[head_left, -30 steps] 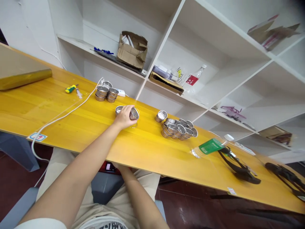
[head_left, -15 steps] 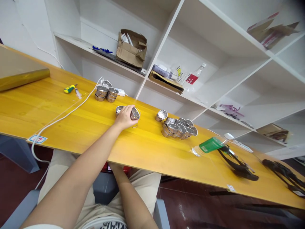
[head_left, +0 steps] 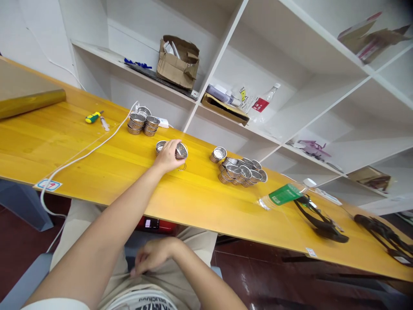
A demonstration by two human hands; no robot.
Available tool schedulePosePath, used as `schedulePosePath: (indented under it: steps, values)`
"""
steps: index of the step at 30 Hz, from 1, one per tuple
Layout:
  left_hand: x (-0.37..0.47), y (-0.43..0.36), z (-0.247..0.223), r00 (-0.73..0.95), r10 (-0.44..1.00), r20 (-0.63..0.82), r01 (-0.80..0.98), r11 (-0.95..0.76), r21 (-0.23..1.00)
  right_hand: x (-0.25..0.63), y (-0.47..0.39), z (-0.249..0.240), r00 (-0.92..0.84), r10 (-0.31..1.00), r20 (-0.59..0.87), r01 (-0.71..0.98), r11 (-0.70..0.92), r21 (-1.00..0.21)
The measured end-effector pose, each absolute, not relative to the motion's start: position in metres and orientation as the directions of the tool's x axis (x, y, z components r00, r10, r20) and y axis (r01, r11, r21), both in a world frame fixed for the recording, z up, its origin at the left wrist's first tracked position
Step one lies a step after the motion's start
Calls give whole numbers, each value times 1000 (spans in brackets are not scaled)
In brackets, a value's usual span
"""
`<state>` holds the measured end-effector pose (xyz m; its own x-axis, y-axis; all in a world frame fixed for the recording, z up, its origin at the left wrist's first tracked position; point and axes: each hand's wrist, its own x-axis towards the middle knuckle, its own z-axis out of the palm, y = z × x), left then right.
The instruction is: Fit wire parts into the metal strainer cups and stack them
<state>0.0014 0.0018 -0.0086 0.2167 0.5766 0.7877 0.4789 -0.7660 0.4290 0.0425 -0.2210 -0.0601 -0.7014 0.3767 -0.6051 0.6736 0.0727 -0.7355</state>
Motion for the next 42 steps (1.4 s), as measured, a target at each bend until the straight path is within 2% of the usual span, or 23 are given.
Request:
schedulePosePath:
  steps: [1,3,5,7,9,11,13,15,17,21,24,28,34,37,42]
  values:
    - [1,2,-8,210,581,786,481,-761,434,48,-224,-50,-747,296,-596,639,70,-766]
    - [-1,1,-6,188,600,777,493,-742,454,66,-227,-22,-832,220,-510,532,53,-845]
    - [-2,0,-3,171,623,763,511,-718,472,90,-222,14,-847,395,-356,403,39,-914]
    - [-3,-1,-2,164,634,756,526,-704,477,115,-208,47,-785,574,-231,273,-13,-962]
    - [-4,-1,-2,162,637,754,537,-698,474,135,-186,70,-590,806,-56,148,40,-988]
    - [-4,0,-3,153,636,756,545,-692,473,150,-157,80,-315,946,83,91,117,-989]
    - [-4,1,-3,134,632,764,545,-691,476,157,-126,78,-53,985,166,130,172,-976]
    - [-4,3,-4,110,621,776,536,-694,480,161,-98,66,115,976,186,227,156,-961]
    - [-4,4,-4,83,617,782,530,-692,490,164,-73,50,199,954,225,353,144,-924]
    - [-6,8,-3,16,607,794,501,-692,519,173,-39,13,375,830,414,604,120,-788]
    - [-10,14,0,-80,594,800,468,-686,556,185,-28,-9,454,777,436,656,40,-754]
    - [-20,25,4,-217,610,762,435,-639,635,198,-30,-20,496,762,417,635,9,-772]
    - [-40,41,4,-395,639,660,436,-502,747,194,-35,-19,445,808,386,623,30,-782]
    - [-49,43,0,-421,690,589,479,-382,790,186,-36,-19,386,839,384,639,57,-767]
    - [-56,46,-6,-413,715,564,581,-270,768,182,-38,-18,339,864,373,676,52,-735]
